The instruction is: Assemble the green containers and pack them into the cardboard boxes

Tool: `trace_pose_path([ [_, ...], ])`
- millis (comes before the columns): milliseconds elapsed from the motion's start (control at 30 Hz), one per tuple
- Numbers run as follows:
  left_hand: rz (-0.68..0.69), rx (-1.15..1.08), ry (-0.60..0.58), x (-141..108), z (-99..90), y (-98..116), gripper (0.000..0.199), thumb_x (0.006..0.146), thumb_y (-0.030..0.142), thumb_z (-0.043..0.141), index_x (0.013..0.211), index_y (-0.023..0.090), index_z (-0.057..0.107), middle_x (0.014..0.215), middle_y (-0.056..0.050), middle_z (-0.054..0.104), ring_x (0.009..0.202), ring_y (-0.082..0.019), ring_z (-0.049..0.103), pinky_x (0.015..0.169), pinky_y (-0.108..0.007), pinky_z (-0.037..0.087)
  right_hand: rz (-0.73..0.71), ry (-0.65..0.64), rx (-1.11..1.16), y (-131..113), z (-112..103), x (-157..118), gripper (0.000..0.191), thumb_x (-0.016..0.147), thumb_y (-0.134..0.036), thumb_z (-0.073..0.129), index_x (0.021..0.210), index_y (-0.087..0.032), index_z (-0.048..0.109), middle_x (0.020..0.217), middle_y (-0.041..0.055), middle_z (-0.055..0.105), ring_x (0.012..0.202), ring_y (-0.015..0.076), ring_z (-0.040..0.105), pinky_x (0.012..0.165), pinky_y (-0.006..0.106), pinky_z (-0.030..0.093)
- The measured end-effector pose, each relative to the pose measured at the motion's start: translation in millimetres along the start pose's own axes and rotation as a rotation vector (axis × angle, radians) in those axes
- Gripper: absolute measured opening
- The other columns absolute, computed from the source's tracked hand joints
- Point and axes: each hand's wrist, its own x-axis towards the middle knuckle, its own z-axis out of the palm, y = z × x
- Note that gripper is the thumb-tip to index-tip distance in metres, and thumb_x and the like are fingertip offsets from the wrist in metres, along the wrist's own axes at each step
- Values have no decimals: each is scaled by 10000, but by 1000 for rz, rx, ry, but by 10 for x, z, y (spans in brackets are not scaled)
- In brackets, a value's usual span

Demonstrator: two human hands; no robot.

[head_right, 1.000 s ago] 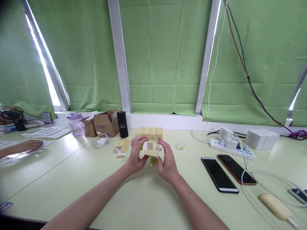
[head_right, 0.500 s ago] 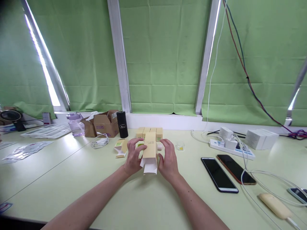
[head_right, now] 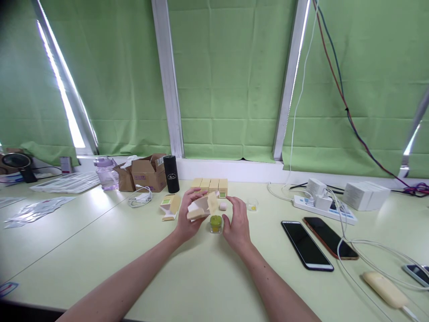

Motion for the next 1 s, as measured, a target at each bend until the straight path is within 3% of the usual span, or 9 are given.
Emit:
trace_pose_path([
  [167,-378,-325,100,-37,27,-86,547,812,370,817,1273,235,555,1272,-131,626,1203,-299,614,974,-446,538,23,-6,5,-13,-2,2,524,893,-208,550,1406,-272,460,1344,124,546,1282,324,500,1071,583,476],
  [267,-497,-479,100,-21,33,-92,513,823,423,817,1229,203,595,1190,-125,689,1117,-272,659,984,-421,529,25,-6,12,-31,-7,2,516,900,-215,551,1406,-266,463,1352,128,543,1290,326,498,1080,584,470],
  [433,-581,-595,119,19,54,-134,587,811,490,822,1260,179,608,1136,-120,717,1093,-268,677,961,-388,523,13,-2,41,-70,-26,4,507,910,-222,545,1409,-267,463,1354,129,543,1286,326,514,1079,581,476],
  [600,-688,-640,120,15,69,-139,669,788,489,846,1296,222,503,961,-46,725,911,-216,708,790,-309,520,-27,-19,79,-126,-41,9,514,918,-211,540,1420,-276,449,1370,134,525,1314,328,508,1094,576,473],
  [1000,-741,-628,35,20,111,-9,658,788,516,846,1222,248,429,851,1,720,770,-179,696,703,-270,484,-53,-128,256,-260,-41,-5,527,964,-159,477,1462,-328,440,1477,121,386,1359,279,504,1083,517,537],
])
